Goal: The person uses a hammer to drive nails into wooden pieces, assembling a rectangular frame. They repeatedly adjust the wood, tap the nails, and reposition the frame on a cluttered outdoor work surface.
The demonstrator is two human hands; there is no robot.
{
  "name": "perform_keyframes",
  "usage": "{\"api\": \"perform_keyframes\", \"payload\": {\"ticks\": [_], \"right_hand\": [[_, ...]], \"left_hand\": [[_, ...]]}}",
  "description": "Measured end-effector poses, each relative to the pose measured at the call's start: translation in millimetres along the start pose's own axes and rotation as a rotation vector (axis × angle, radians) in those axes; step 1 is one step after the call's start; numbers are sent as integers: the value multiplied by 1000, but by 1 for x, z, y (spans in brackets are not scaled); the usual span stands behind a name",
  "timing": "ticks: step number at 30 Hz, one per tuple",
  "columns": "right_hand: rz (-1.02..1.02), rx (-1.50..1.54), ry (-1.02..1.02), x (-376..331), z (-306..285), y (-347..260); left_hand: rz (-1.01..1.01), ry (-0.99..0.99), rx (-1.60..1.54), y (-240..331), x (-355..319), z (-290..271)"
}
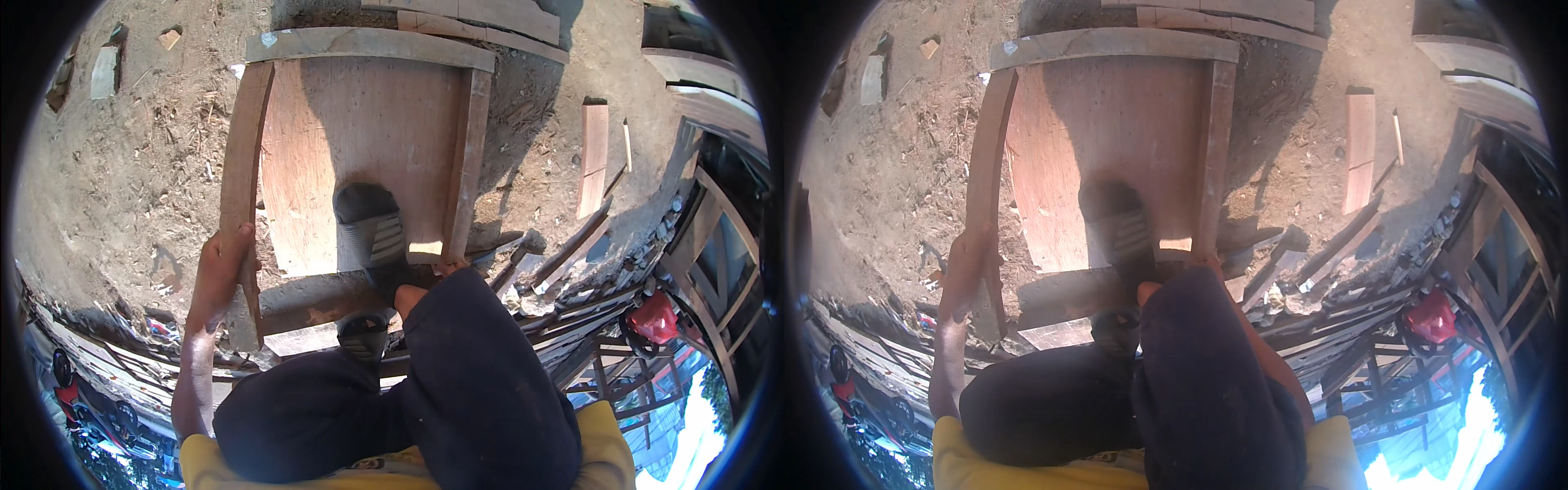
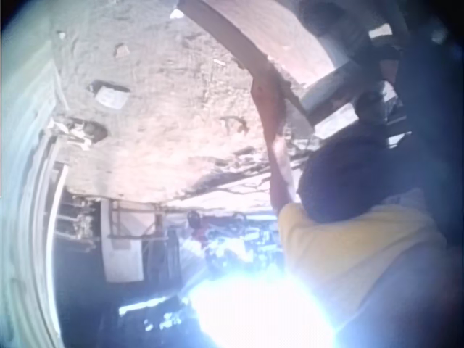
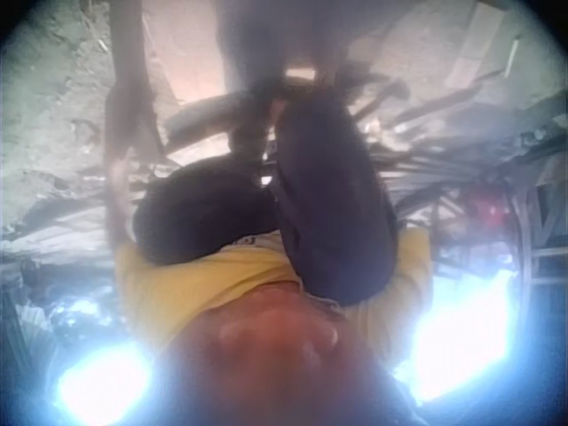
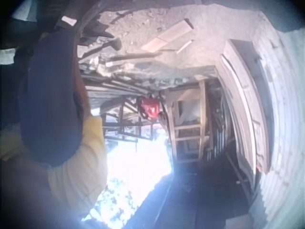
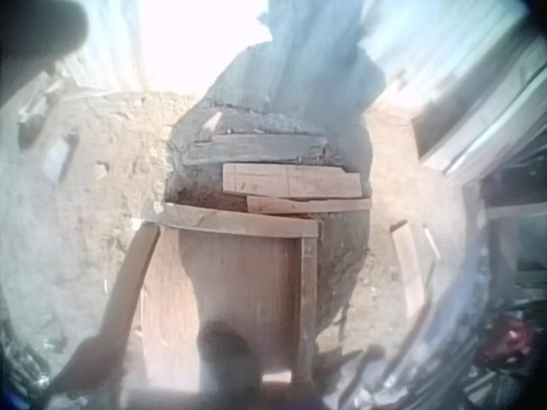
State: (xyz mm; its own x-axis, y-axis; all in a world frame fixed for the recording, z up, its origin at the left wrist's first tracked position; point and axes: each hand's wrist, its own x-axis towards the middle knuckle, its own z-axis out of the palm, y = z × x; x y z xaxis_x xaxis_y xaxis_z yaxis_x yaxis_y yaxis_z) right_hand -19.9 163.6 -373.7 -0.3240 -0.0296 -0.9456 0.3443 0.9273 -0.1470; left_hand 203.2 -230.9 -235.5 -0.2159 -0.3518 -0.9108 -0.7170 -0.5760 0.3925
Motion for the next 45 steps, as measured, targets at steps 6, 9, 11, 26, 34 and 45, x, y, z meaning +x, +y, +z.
{"api": "perform_keyframes", "payload": {"ticks": [6, 9, 11, 26, 34, 45], "right_hand": [[9, 53, -3, 19, 1, -24], [24, 82, -7, 21, 6, -24], [44, 134, 21, 13, 20, -16], [67, 367, -30, -42, 18, -15], [98, 505, -157, -124, -69, -85], [5, 446, -143, -203, -133, -170]], "left_hand": [[16, 32, 102, -7, 5, -10], [-2, 53, 112, -8, 3, -14], [-46, 49, 68, 25, -10, -22], [-62, 73, -171, 41, -25, -33], [30, 99, -417, 50, -44, -44], [686, 167, -238, 112, -24, -41]]}}
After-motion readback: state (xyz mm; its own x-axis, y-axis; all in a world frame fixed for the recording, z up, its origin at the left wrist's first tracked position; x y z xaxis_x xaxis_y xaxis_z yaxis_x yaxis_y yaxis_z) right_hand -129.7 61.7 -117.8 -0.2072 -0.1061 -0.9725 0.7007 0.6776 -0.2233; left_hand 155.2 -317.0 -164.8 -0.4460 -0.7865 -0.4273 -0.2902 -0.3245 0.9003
